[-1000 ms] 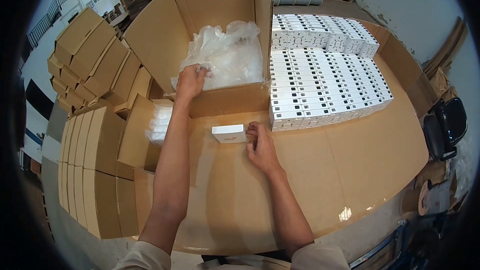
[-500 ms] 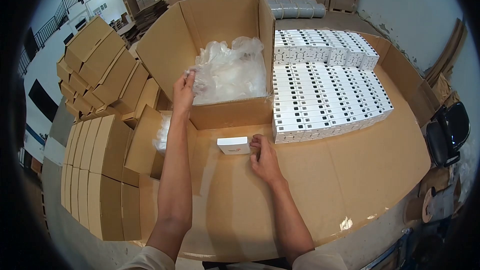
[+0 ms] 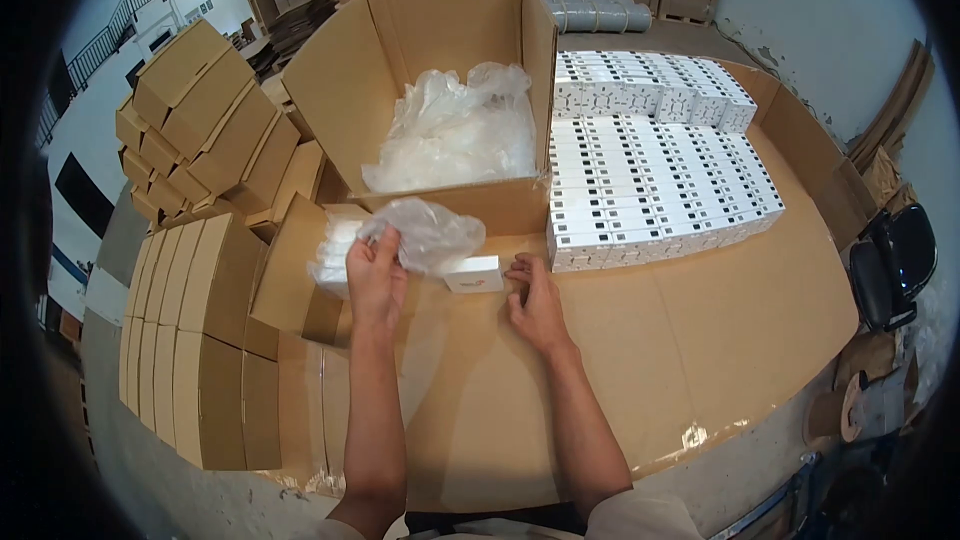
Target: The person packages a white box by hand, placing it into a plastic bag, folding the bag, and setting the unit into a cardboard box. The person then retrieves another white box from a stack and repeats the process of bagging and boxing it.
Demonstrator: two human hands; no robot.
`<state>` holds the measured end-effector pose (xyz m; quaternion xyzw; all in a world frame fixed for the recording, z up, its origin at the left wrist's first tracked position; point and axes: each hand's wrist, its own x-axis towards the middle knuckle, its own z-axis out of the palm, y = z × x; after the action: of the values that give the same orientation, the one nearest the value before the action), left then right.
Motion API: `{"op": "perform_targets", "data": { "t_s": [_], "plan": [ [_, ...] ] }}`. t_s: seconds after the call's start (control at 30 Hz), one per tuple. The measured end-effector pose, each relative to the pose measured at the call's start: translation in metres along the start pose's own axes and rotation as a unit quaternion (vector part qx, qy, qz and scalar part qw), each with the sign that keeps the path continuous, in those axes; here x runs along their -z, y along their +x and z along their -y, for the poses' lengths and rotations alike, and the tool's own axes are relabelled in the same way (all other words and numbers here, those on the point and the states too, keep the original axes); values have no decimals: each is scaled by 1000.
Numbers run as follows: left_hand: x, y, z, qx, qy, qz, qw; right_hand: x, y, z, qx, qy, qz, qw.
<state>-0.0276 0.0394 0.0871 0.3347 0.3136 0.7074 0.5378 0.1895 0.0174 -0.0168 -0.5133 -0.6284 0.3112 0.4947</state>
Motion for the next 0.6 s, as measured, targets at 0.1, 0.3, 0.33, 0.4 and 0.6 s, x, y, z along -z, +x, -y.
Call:
{"op": "perform_targets", "data": {
  "t_s": [0.1, 0.3, 0.33, 0.4, 0.6],
  "plan": [
    [22, -42, 20, 76, 7, 22, 997, 1, -9, -8, -13, 57, -38, 998],
    [47, -79, 67, 180, 138, 90, 970, 8, -25, -9, -71, 255, -70, 962],
    [47, -83, 69, 188, 150, 87, 967, 16, -28, -3, -81, 284, -32, 955],
    [42, -80, 74, 198, 174, 83, 961, 23, -32, 11, -61, 274, 24, 960],
    [49, -72, 84, 183, 195, 107, 958, 20, -33, 53, -27, 47, 79, 995]
  ]
}}
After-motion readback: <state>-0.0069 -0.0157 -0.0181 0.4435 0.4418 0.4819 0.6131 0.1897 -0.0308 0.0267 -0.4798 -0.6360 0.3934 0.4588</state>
